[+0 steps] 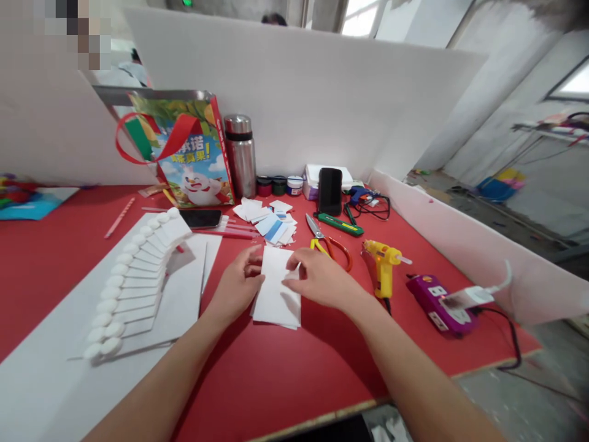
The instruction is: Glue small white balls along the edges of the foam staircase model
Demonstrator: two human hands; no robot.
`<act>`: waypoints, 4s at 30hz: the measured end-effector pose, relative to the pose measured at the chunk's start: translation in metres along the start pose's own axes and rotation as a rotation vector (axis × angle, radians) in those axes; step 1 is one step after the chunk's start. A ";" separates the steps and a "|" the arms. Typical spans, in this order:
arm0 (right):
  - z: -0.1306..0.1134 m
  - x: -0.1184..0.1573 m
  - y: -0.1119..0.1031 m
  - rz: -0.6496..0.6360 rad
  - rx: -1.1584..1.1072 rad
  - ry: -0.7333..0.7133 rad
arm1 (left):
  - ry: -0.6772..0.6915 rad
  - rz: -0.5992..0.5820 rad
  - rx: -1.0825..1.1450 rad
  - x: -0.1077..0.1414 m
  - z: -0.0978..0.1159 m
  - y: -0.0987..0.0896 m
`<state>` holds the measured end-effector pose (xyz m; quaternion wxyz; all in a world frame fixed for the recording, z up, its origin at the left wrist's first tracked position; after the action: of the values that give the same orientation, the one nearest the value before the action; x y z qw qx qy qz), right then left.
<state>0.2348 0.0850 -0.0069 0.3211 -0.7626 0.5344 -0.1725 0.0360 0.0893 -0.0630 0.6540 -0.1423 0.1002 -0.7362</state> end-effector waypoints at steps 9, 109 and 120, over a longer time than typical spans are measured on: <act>0.025 -0.012 0.020 -0.064 -0.056 -0.086 | 0.054 0.093 -0.211 -0.002 0.001 -0.007; 0.018 -0.005 0.022 -0.159 -0.041 -0.281 | -0.058 0.162 0.015 0.010 0.020 -0.008; 0.027 -0.014 0.024 -0.069 -0.358 -0.251 | -0.007 0.147 -0.008 0.006 0.012 -0.009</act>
<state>0.2297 0.1007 -0.0416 0.2386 -0.8407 0.4859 0.0107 0.0309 0.0845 -0.0482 0.7061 -0.1397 0.1108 -0.6853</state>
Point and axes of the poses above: each hand's wrist, its own x-axis away from the middle knuckle, its own y-axis out of the palm, z = x × y, the point moved 1 cm from there along -x, towards the middle knuckle, and after that the axes turned 13 degrees about -x, right-handed, at the moved point
